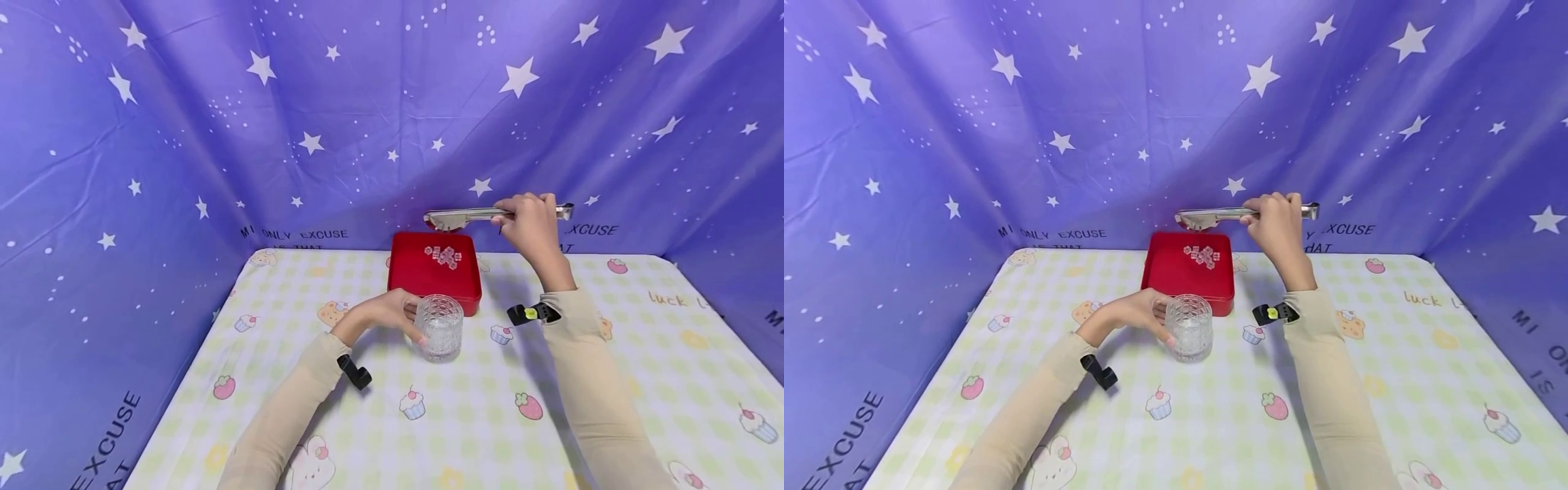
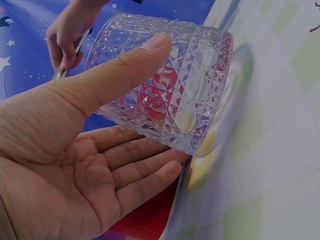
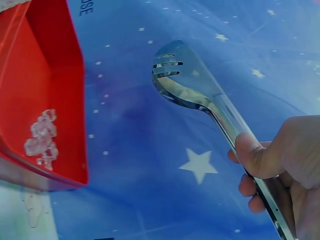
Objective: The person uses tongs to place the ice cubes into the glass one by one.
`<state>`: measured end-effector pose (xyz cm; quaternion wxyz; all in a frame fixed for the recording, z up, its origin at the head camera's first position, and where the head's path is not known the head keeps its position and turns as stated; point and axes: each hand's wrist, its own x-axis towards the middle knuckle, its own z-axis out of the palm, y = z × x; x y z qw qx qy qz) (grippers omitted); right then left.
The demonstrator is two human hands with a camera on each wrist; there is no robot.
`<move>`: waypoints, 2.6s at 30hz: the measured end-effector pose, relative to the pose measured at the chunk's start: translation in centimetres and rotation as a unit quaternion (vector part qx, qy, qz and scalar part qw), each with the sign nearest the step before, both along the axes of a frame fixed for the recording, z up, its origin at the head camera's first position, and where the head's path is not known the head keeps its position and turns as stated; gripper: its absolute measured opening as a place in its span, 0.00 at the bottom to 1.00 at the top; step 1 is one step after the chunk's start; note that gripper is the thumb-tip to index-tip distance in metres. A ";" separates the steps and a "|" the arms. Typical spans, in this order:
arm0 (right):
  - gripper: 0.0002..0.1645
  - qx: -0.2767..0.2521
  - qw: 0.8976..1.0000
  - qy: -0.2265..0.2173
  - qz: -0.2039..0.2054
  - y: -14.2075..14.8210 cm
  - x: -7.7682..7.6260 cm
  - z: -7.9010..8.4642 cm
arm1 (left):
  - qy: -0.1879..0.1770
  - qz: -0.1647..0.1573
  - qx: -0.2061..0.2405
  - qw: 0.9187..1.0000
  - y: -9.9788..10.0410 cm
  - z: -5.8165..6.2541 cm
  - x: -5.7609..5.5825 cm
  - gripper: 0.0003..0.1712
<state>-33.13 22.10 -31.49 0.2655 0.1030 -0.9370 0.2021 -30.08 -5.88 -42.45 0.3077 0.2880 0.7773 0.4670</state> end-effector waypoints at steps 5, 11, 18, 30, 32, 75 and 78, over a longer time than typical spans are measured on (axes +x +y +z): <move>0.14 -0.037 0.999 0.030 0.019 0.7 1.7 0.4 | 0.001 0.004 0.000 1.000 0.0 -0.2 0.2 0.34; 0.12 -0.054 0.993 0.078 0.070 1.6 3.3 0.7 | -0.002 0.003 0.010 1.000 -0.2 -0.1 0.1 0.35; 0.13 -0.051 0.988 0.102 0.103 1.8 4.7 0.6 | 0.000 0.001 0.006 1.000 -0.3 -0.3 -0.1 0.35; 0.11 -0.010 0.984 0.103 0.143 1.9 5.6 1.0 | 0.003 0.008 0.001 1.000 -0.4 -0.5 -0.1 0.35; 0.11 -0.003 0.983 0.105 0.147 1.9 5.7 1.1 | 0.002 0.010 0.000 1.000 -0.3 -0.6 -0.2 0.35; 0.12 0.074 0.976 0.010 0.204 0.3 6.1 0.9 | -0.002 -0.002 0.013 1.000 -0.3 -0.6 -0.3 0.37; 0.12 0.079 0.976 0.012 0.205 0.2 6.0 0.9 | -0.004 -0.004 0.018 1.000 -0.3 -0.6 -0.3 0.35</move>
